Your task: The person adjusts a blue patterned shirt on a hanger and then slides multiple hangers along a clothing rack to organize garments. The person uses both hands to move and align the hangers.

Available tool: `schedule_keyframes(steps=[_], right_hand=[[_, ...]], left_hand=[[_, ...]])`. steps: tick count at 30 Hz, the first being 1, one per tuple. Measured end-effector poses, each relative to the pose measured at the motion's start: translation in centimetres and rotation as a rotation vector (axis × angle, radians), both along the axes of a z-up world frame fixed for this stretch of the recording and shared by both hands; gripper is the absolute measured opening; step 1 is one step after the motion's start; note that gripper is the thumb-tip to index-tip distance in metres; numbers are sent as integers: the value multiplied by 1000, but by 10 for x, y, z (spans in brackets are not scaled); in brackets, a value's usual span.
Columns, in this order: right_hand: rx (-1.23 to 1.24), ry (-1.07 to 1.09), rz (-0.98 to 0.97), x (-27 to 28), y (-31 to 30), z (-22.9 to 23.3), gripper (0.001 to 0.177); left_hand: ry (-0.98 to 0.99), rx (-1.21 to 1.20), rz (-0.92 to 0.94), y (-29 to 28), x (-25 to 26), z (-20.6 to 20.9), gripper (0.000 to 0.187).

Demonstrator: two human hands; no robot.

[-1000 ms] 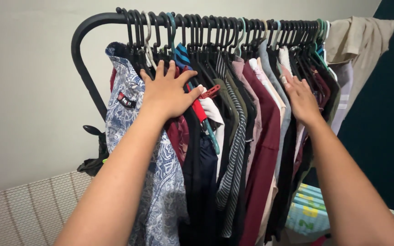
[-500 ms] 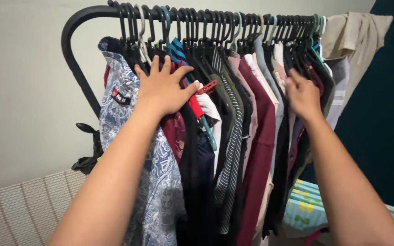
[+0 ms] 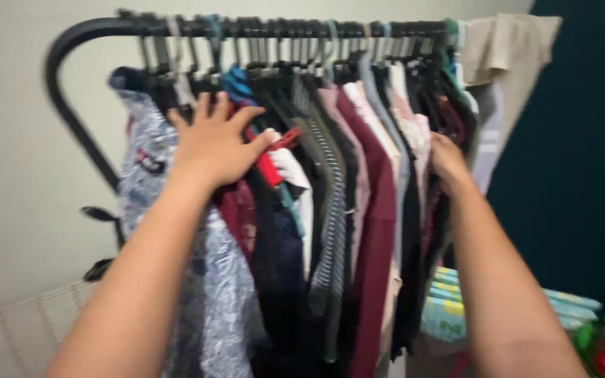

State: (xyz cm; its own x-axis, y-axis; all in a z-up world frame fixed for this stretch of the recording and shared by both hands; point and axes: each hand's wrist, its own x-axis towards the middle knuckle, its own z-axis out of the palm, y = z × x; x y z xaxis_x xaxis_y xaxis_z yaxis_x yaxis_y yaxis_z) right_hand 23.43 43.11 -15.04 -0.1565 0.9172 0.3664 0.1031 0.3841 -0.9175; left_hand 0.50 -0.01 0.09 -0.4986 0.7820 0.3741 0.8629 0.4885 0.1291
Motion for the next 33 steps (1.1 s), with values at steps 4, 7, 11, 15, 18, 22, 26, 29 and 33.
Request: schedule_keyframes(steps=[4, 7, 11, 15, 18, 22, 26, 29, 33], right_hand=[[181, -150, 54, 13, -55, 23, 54], [-329, 154, 50, 10, -41, 19, 57], [-430, 359, 149, 8, -20, 18, 68], [-358, 529, 93, 3, -26, 23, 60], [-128, 416, -89, -2, 14, 0, 59], [-120, 425, -168, -3, 30, -14, 36], [137, 16, -566, 6, 60, -24, 18], [343, -321, -715, 14, 54, -14, 17], [518, -522, -682, 27, -8, 20, 26]], left_hand=[[49, 20, -52, 12, -13, -11, 57], [144, 85, -49, 24, -36, -23, 70], [123, 87, -43, 20, -32, -20, 69], [130, 113, -52, 18, -31, -21, 68], [158, 93, -38, 20, -32, -22, 68], [152, 106, -23, 14, -21, -13, 67], [-17, -38, 46, 3, -4, 0, 58], [-18, -25, 37, 3, -3, 0, 58], [-15, -39, 39, 2, -2, 1, 59]])
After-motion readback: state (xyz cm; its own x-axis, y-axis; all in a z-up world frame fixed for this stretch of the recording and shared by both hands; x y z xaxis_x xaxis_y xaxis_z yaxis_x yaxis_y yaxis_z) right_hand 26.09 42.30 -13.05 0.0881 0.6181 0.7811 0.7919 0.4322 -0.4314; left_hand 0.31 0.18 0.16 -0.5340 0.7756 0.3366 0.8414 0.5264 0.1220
